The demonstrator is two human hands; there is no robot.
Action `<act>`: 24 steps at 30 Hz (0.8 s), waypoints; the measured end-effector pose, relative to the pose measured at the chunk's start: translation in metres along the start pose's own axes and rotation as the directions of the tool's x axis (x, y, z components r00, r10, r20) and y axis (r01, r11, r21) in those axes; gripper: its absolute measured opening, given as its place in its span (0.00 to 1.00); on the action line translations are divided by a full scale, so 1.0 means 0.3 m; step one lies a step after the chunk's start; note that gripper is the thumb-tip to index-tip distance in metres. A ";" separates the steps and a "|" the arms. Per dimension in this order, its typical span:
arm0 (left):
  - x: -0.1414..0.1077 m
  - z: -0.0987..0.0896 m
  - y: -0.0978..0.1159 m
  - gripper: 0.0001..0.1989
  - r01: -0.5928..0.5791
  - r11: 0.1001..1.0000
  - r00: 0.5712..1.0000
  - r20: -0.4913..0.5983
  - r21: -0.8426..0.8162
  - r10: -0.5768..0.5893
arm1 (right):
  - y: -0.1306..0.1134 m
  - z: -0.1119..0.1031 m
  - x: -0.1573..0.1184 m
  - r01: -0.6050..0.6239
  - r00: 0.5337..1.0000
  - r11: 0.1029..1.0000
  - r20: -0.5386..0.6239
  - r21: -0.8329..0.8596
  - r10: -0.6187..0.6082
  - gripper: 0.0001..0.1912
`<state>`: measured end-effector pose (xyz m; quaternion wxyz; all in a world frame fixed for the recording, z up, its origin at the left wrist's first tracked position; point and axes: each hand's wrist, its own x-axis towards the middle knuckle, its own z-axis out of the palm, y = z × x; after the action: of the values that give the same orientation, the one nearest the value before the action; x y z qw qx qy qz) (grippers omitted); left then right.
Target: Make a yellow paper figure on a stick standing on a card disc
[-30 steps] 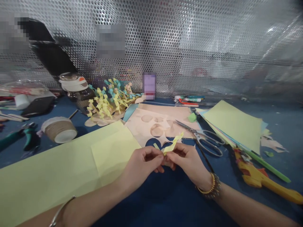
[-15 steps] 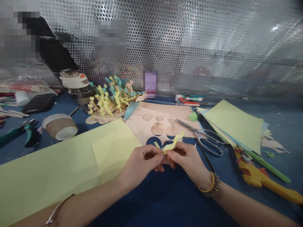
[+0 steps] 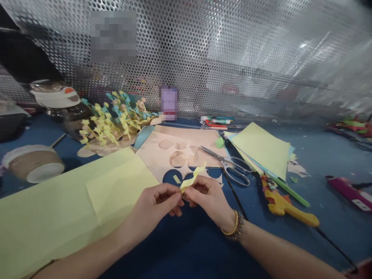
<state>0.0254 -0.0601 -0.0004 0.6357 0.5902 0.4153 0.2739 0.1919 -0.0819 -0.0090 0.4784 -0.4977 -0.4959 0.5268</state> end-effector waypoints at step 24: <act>-0.009 0.012 0.004 0.06 0.016 0.999 1.000 0.016 -0.047 -0.016 | -0.003 -0.038 -0.012 0.003 0.999 0.990 0.041 -0.144 0.003 0.05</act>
<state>0.0272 -0.0641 0.0011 0.6546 0.5739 0.4087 0.2740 0.2034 -0.0850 -0.0081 0.4308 -0.5201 -0.5424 0.4997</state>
